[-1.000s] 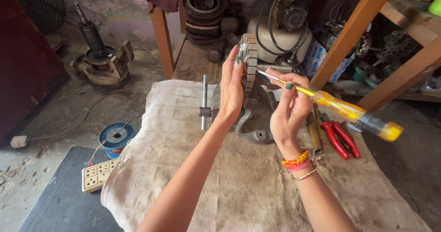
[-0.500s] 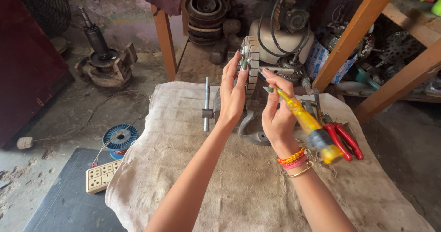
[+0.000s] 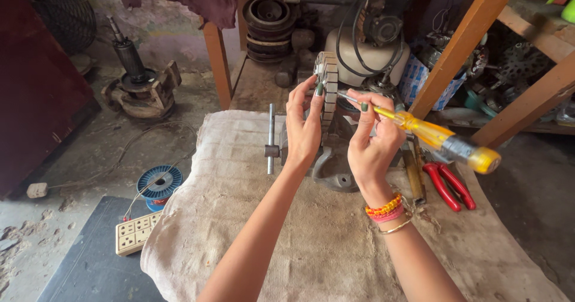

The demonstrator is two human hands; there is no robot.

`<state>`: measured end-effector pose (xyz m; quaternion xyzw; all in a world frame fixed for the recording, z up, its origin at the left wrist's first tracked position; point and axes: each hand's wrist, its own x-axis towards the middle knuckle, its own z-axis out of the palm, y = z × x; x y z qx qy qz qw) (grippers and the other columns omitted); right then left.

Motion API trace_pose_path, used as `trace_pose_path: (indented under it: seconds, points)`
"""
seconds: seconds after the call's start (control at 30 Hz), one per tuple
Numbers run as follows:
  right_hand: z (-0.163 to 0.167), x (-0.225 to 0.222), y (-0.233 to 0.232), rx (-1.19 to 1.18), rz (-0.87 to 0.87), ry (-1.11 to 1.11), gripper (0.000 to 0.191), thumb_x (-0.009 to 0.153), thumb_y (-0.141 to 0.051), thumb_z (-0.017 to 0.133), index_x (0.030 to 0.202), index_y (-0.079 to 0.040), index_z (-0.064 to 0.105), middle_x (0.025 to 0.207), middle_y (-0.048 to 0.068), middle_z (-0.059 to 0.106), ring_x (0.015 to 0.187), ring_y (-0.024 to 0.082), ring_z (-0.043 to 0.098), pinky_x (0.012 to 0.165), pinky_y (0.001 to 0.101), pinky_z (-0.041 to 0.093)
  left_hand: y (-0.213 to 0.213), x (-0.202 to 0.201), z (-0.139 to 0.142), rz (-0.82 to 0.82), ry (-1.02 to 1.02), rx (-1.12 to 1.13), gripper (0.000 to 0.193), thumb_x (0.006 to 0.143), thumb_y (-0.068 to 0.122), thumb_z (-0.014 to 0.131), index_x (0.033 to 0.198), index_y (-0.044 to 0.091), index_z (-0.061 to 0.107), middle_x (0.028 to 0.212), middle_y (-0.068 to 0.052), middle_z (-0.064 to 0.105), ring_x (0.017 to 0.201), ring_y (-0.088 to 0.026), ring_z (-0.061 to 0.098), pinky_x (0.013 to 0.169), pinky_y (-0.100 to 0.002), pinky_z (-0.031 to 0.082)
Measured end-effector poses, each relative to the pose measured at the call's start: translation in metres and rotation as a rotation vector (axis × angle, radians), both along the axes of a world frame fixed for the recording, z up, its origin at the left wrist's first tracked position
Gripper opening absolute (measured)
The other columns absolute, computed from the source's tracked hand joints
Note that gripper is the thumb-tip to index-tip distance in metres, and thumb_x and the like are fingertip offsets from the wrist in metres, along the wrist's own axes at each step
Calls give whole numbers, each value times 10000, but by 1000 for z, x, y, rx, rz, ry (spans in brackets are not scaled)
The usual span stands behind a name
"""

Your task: The person winds copper wire around the slots of a motor stator held in a bench vise. They use a screwdriver to guide and pack the wire into the slots, then continue winding by hand, repeating the process across multiple slots.

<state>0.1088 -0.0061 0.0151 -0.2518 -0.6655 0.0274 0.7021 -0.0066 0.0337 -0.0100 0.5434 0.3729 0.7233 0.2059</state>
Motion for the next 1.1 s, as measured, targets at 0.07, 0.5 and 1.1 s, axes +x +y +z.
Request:
trace_pose_path:
  seconds: [0.07,0.5,1.1]
  points:
    - [3,0,0,-12,10,3,175,1145,-53,436,1168,73,555,1164,194,712,1115,249,733,1040,380,608,0,1,0,8,-4,1,388,1031,180,568,1404,78,594,1348,-110,597,1194,-220,575,1018,-346,480]
    - [14,123,-32,-599,-431,-181,269,1120,-209,511,1034,-2,660,879,177,759,666,239,688,634,370,536,2,-3,-4,0,36,-25,390,1042,219,539,1414,111,581,1409,-87,567,1211,-209,552,984,-354,486]
    - [-90,191,-10,-1130,-969,-1056,271,870,-273,750,1057,-77,739,1005,188,759,972,351,736,820,473,562,5,-9,-4,-62,17,-22,412,1052,262,541,1431,104,578,1433,-100,554,1225,-191,586,1003,-336,505]
